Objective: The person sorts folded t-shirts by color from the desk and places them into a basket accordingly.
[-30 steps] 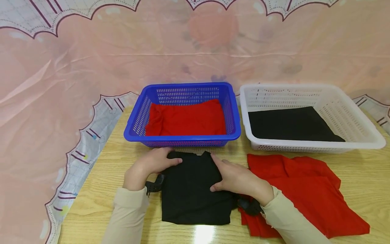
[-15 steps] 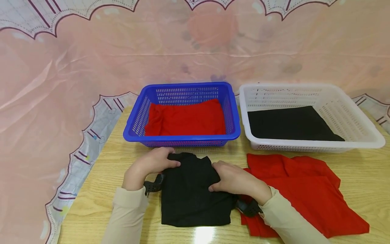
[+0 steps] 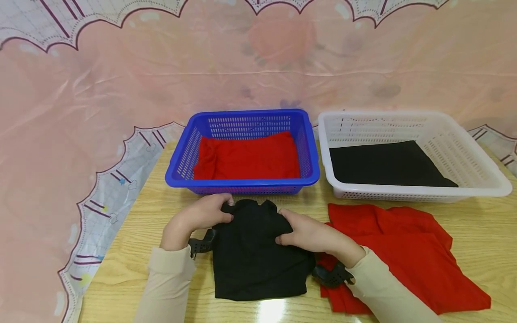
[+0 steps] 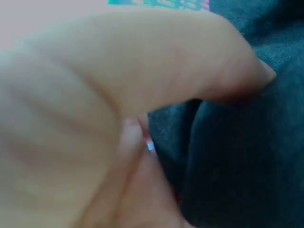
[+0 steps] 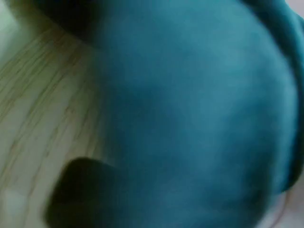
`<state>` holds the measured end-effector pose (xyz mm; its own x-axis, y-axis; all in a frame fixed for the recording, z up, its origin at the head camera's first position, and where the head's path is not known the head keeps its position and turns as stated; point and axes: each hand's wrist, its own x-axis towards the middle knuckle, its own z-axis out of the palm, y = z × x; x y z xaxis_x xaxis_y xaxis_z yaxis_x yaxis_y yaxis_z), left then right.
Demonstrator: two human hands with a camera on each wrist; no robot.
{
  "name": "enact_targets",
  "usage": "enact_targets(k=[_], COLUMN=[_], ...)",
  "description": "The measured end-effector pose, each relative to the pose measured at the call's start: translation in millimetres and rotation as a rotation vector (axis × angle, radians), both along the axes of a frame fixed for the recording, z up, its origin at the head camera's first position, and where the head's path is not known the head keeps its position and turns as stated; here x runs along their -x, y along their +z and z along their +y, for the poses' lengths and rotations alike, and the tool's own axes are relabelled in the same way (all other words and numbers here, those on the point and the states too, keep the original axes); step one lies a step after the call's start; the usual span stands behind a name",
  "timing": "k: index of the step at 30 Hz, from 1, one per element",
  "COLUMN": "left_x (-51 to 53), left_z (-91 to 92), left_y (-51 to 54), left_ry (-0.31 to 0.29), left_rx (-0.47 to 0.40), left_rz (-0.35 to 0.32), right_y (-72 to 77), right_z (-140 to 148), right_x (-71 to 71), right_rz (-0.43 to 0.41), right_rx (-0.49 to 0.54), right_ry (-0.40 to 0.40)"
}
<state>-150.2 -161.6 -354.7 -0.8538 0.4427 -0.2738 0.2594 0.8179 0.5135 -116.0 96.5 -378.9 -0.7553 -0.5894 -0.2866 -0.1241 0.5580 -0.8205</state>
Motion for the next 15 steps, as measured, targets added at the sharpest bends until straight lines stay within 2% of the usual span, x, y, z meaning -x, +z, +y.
enact_targets(k=[6,12,15], left_x=[0.8,-0.5,-2.0], left_z=[-5.4,-9.0,-10.4], left_y=[1.1,5.3,8.7], left_ry=[0.009,0.025,0.050], left_rx=[-0.025,-0.065,-0.098], left_rz=[0.010,0.008,-0.048], right_y=[0.5,4.4,7.3], right_z=[3.7,6.7,7.9], right_x=[2.2,3.5,4.4], right_rz=[-0.191,-0.338,-0.373], right_rx=[0.283,0.421,0.466], right_ry=[-0.039,-0.081,-0.080])
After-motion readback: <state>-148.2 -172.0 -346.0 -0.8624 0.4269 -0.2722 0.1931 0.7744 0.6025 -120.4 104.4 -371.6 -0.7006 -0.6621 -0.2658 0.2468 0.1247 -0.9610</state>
